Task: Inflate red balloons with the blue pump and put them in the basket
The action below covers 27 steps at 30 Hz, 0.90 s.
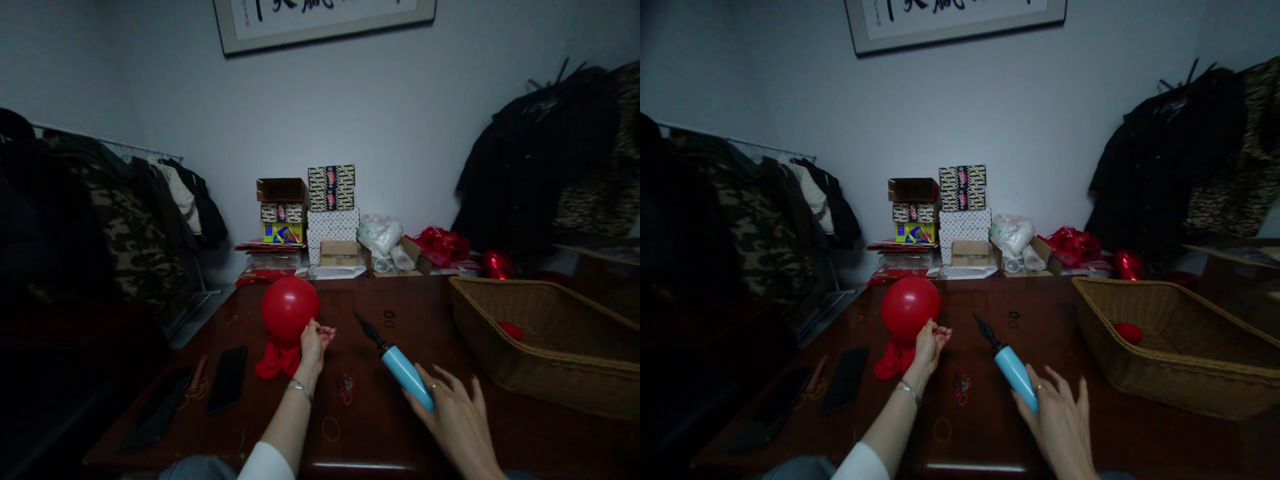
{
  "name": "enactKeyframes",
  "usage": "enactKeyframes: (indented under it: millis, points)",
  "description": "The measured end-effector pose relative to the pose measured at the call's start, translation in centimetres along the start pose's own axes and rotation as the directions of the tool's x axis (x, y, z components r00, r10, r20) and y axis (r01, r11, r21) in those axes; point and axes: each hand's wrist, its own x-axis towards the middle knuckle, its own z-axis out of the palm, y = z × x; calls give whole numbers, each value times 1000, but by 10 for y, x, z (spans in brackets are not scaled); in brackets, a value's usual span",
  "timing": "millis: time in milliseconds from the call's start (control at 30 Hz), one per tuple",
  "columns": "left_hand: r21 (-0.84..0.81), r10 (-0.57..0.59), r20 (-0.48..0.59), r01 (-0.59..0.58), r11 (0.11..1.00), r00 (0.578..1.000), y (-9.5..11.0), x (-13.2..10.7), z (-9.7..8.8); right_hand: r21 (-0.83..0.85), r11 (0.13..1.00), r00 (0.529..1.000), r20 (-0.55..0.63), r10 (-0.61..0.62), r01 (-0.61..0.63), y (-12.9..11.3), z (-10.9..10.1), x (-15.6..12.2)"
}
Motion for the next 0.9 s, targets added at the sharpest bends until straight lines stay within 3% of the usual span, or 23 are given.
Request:
enactKeyframes:
  millis: [200,367,900]
  points:
    - [63,-34,57,31,998,998,-9,-13,-3,-167,982,986,123,113,-92,28,36,27]
    - [102,-52,89,43,994,995,-17,-18,-8,-229,969,976,170,136,-95,39,57,29]
    - [173,-74,128,51,984,989,-20,-27,-17,-326,926,926,252,280,-192,38,77,19]
